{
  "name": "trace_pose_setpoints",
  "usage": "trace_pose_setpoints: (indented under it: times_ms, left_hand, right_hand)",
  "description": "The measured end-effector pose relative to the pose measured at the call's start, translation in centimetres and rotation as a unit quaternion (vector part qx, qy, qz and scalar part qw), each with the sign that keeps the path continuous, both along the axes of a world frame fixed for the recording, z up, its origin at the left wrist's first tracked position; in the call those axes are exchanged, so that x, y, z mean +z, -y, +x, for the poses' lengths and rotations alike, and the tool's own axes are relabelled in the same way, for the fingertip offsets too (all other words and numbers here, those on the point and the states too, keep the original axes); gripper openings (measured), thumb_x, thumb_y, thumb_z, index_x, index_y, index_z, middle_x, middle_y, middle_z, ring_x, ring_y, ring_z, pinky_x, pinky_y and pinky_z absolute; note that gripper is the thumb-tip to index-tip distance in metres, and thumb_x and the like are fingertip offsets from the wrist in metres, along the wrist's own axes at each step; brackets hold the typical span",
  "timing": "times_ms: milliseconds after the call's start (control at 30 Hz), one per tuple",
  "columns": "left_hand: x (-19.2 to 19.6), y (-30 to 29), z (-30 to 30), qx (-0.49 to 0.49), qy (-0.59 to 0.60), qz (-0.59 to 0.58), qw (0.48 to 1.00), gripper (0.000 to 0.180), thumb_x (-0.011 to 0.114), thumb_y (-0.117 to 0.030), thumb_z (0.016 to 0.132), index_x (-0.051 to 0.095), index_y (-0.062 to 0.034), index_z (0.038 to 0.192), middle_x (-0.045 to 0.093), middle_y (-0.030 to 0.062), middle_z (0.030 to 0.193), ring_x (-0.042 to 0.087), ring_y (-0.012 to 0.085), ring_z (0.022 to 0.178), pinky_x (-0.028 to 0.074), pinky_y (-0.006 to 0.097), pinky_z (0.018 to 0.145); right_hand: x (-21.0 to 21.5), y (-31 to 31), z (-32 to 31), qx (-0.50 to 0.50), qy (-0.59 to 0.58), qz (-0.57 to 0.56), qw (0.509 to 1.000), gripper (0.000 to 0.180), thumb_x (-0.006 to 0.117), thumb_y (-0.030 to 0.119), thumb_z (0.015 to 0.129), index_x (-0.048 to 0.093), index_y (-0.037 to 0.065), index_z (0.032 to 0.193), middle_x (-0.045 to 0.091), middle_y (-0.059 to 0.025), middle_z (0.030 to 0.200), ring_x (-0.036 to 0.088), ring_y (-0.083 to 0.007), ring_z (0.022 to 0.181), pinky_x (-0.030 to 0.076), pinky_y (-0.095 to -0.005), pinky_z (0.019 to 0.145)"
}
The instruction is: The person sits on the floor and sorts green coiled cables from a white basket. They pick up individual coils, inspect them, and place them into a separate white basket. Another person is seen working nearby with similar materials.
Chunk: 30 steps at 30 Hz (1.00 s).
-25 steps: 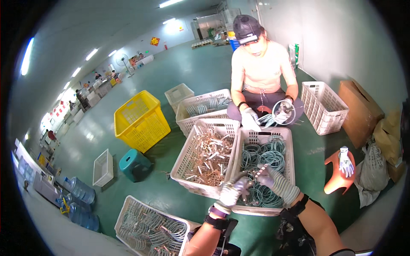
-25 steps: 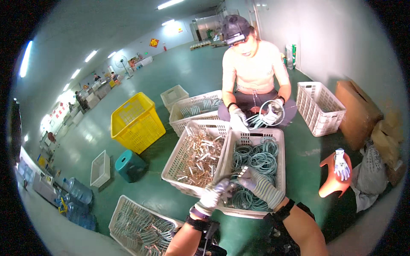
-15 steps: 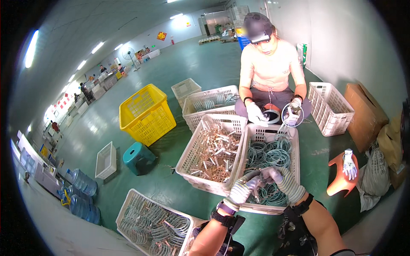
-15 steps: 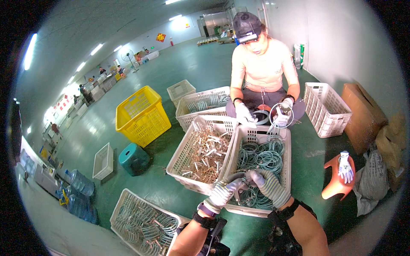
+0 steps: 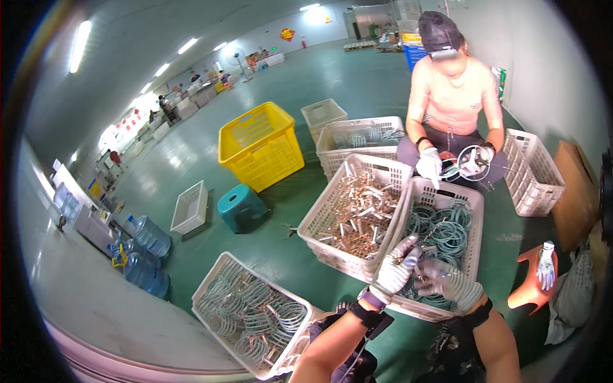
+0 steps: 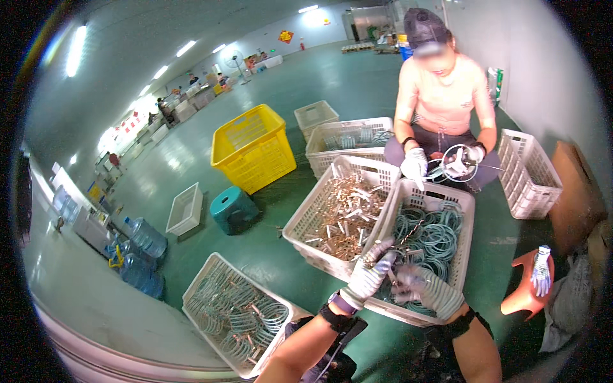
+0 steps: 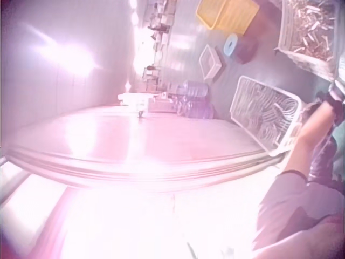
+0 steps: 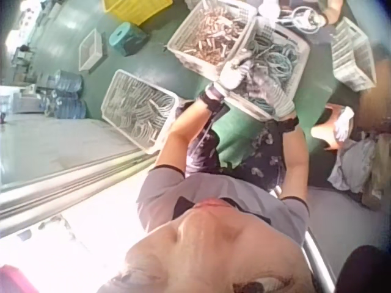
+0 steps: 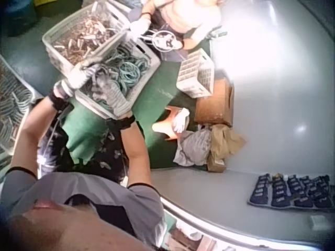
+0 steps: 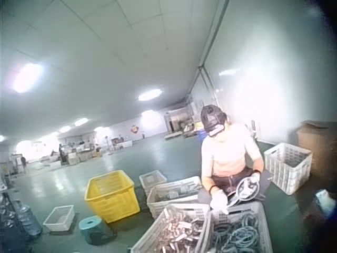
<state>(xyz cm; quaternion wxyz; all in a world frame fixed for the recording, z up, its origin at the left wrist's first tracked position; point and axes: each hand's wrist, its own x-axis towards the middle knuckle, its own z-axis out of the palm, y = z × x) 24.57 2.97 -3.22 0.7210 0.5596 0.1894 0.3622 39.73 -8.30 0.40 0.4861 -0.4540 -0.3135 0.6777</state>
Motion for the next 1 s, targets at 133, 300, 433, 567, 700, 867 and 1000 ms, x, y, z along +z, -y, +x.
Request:
trace_pose_setpoints:
  times_ms: [133, 300, 433, 567, 700, 867, 1000]
  left_hand:
    - [1.7, 0.3, -0.9, 0.011, -0.015, 0.04, 0.999, 0.042, 0.064, -0.019, 0.097, 0.056, -0.0046, 0.136, 0.064, 0.002, 0.116, 0.056, 0.0094, 0.1, 0.048, 0.027, 0.089]
    - [3.9, 0.8, -1.6, 0.018, -0.052, 0.059, 0.997, 0.042, 0.062, -0.028, 0.098, 0.057, -0.0068, 0.134, 0.065, -0.0004, 0.102, 0.057, 0.0062, 0.079, 0.049, 0.022, 0.07]
    - [4.9, 1.0, -1.1, 0.003, -0.033, 0.028, 0.999, 0.048, 0.06, -0.037, 0.099, 0.056, -0.0067, 0.135, 0.059, -0.0044, 0.078, 0.052, 0.0027, 0.063, 0.045, 0.018, 0.054]
    - [4.3, 0.6, -0.4, 0.009, -0.028, -0.025, 0.999, 0.041, 0.062, -0.033, 0.098, 0.061, -0.005, 0.128, 0.07, 0.0052, 0.102, 0.059, 0.0077, 0.06, 0.048, 0.022, 0.052]
    - [0.3, -0.2, 0.1, 0.016, 0.016, 0.074, 0.997, 0.053, 0.063, -0.04, 0.095, 0.056, -0.0007, 0.131, 0.069, 0.0064, 0.097, 0.061, 0.0122, 0.081, 0.05, 0.028, 0.068]
    - [5.7, 1.3, -0.3, -0.184, -0.11, -0.215, 0.953, 0.054, 0.061, -0.037, 0.093, 0.055, 0.0026, 0.13, 0.067, 0.0092, 0.094, 0.064, 0.0195, 0.08, 0.05, 0.03, 0.068]
    - [3.7, 3.3, 0.0, -0.38, -0.244, -0.11, 0.885, 0.054, 0.063, -0.038, 0.091, 0.056, -0.0018, 0.131, 0.072, 0.0108, 0.091, 0.069, 0.018, 0.075, 0.046, 0.025, 0.052]
  right_hand:
    - [0.6, 0.7, -1.7, 0.083, -0.198, -0.029, 0.976, 0.056, 0.069, 0.039, 0.087, 0.058, -0.001, 0.124, 0.065, -0.0108, 0.116, 0.064, -0.0203, 0.098, 0.052, -0.036, 0.089]
    - [2.1, 1.4, -2.1, 0.083, -0.311, 0.023, 0.947, 0.046, 0.067, 0.024, 0.088, 0.056, -0.004, 0.123, 0.066, -0.0112, 0.109, 0.065, -0.0197, 0.096, 0.052, -0.0341, 0.088]
    - [0.4, 1.3, -2.2, 0.022, -0.272, 0.047, 0.961, 0.033, 0.067, 0.009, 0.088, 0.06, -0.001, 0.118, 0.069, -0.0112, 0.101, 0.068, -0.0214, 0.087, 0.055, -0.0342, 0.079]
    - [0.6, 1.3, -1.7, 0.045, -0.193, 0.046, 0.979, 0.032, 0.067, 0.013, 0.089, 0.062, 0.0, 0.118, 0.069, -0.01, 0.101, 0.067, -0.0184, 0.087, 0.054, -0.0315, 0.078]
    - [1.5, 0.7, 0.2, 0.059, -0.164, -0.033, 0.984, 0.032, 0.057, 0.027, 0.098, 0.063, 0.002, 0.116, 0.069, -0.0066, 0.099, 0.065, -0.0139, 0.085, 0.053, -0.0306, 0.077]
    - [-3.7, -0.2, 5.9, -0.141, -0.053, 0.061, 0.987, 0.038, 0.058, 0.03, 0.098, 0.059, 0.007, 0.128, 0.064, -0.0023, 0.104, 0.061, -0.0127, 0.086, 0.053, -0.031, 0.081]
    - [2.6, 2.4, 3.3, 0.054, -0.012, 0.113, 0.992, 0.039, 0.063, 0.031, 0.097, 0.06, 0.006, 0.126, 0.064, -0.001, 0.106, 0.059, -0.0108, 0.092, 0.051, -0.029, 0.082]
